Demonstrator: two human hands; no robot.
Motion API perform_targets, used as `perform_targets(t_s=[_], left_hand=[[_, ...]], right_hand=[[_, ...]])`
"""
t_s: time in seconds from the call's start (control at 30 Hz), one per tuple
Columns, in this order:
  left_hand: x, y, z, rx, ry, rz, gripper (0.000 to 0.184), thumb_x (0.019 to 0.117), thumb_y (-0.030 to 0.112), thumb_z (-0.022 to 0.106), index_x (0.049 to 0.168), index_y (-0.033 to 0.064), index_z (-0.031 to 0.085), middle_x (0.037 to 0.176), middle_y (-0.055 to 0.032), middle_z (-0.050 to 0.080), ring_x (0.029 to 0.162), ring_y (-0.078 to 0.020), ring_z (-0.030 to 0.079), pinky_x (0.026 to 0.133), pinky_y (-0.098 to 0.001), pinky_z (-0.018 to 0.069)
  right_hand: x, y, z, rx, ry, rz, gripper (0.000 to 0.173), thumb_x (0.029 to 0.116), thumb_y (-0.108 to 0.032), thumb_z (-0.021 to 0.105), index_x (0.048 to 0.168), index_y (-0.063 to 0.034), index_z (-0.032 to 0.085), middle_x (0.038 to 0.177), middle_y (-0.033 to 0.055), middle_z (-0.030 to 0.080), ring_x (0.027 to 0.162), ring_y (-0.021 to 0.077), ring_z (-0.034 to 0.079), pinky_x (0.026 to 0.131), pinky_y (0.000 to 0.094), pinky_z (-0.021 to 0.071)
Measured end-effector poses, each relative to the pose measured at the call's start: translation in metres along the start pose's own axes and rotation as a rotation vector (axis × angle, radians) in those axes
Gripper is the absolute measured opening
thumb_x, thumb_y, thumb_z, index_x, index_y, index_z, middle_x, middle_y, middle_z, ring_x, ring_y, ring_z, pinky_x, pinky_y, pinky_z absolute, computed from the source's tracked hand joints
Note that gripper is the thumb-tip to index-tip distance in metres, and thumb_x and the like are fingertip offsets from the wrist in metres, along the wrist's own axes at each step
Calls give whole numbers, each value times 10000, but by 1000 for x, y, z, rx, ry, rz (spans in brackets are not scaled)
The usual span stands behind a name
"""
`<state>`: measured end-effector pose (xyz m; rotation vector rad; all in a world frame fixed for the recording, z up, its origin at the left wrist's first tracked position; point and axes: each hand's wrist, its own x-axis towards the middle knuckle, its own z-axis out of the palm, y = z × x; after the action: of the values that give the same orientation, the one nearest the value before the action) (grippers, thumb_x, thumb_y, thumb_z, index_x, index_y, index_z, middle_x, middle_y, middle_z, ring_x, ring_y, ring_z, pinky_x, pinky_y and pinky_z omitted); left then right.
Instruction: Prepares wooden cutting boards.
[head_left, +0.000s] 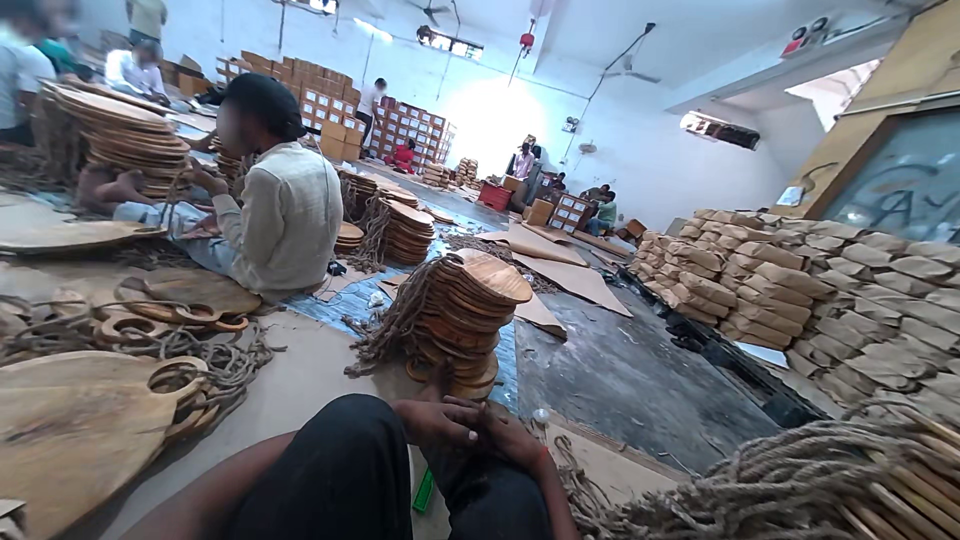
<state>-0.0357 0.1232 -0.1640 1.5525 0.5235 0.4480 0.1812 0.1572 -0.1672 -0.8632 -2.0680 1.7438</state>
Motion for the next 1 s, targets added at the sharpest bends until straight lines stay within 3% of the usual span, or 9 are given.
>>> perform_targets(t_s=[0.13, 0.3, 0.87, 1.0], left_hand=[[1, -1, -1, -6, 1, -1, 437, 1050, 228, 453, 1465, 90, 458, 1270, -56, 607, 1108, -128, 604, 997, -380, 500], [3, -8, -4, -25, -8, 8, 458, 1051, 241, 466, 1484, 94, 446, 1297, -70, 598, 1131, -150, 602, 1006, -408, 496], [2, -6, -3, -41, -29, 26, 419, 1056, 217, 448, 1463, 117, 476, 1269, -41, 613, 1106, -127, 609, 991, -378, 506], [3, -6, -3, -18, 1, 9, 453, 1045, 238, 464, 1476, 98, 459, 1301, -66, 599, 1141, -145, 597, 1022, -403, 487]], right_hand=[[1, 3, -1, -24, -6, -12, 652, 1059, -563, 287, 1421, -86, 546, 1277, 4, 677, 1153, 86, 642, 1025, 314, 521], [0, 0, 1, 7, -8, -11, 605, 1062, -538, 307, 1395, -105, 567, 1221, -21, 697, 1102, 67, 656, 991, 291, 532], [2, 1, -1, 17, -43, -17, 668, 1043, -596, 316, 1417, -96, 555, 1260, 6, 687, 1137, 94, 651, 1012, 308, 526], [0, -2, 2, 17, -20, -16, 601, 1069, -509, 272, 1383, -85, 561, 1199, -13, 701, 1088, 70, 661, 975, 287, 542]])
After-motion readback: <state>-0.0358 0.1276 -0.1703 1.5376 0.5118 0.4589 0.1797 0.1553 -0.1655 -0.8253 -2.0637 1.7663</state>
